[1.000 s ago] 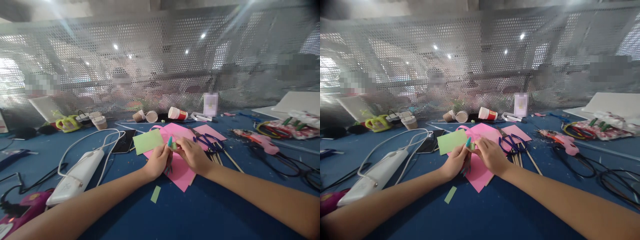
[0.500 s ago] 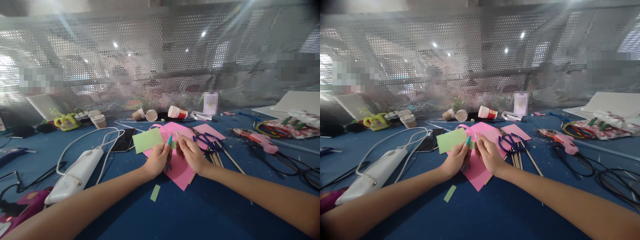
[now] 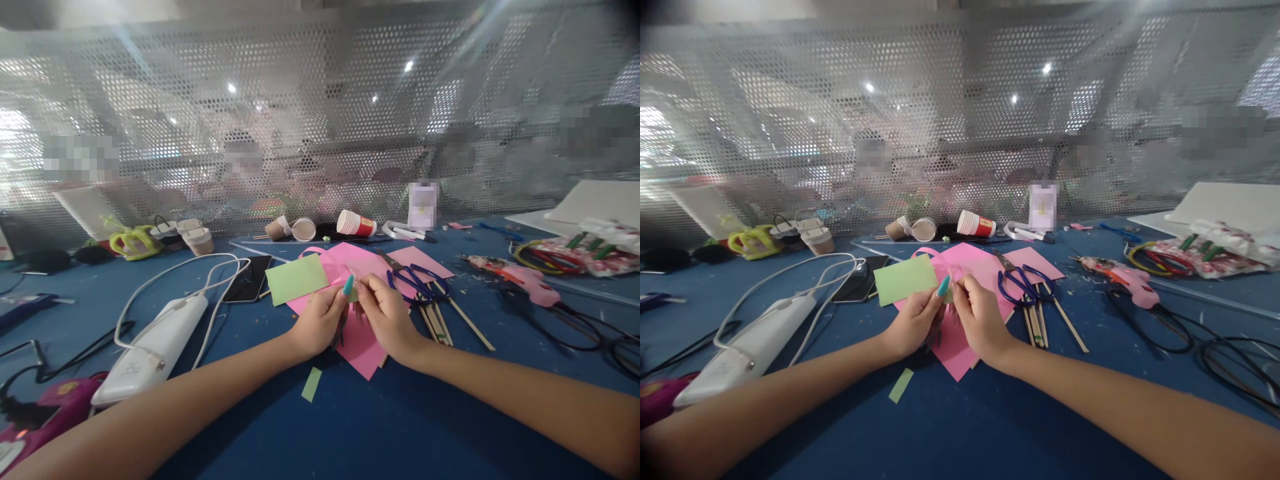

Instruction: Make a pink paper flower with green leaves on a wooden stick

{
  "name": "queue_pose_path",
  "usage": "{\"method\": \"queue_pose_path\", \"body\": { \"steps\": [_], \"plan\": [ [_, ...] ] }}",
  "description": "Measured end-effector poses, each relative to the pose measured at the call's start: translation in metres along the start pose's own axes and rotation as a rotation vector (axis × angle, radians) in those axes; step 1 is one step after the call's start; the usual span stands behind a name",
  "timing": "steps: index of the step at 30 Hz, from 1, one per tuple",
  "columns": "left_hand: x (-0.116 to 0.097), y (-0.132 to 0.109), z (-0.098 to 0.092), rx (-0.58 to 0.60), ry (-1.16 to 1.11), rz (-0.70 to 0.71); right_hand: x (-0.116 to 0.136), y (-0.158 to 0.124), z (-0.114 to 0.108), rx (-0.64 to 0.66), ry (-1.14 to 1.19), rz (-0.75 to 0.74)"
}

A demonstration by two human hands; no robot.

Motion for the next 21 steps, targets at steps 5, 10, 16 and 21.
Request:
{"method": "queue_pose_path", "body": {
  "steps": [5,10,16,21],
  "plan": [
    [0.000,-0.001,0.004,0.026,-0.041,-0.005,-0.003,0.001,0.001,0.013,-0.031,0.000],
    [0.002,-0.001,0.005,0.042,-0.144,-0.033,0.000,0.001,0.000,0.004,0.026,0.001],
    [0.002,0.002,-0.002,-0.008,-0.202,-0.054,0.007,-0.001,-0.001,-0.001,-0.022,-0.041],
    [0.001,0.000,0.000,-0.008,-0.154,-0.037,0.002,0.000,0.002,0.019,-0.031,-0.019]
  ]
}}
Point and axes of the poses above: each hand's wrist, its own y-axis towards the middle knuckle, its own z-axis out of the palm, x = y × z, the point moved 10 cm from there along y, towards the middle knuckle, and after that the axes turned 7 degrees about y, right-handed, at the moved point
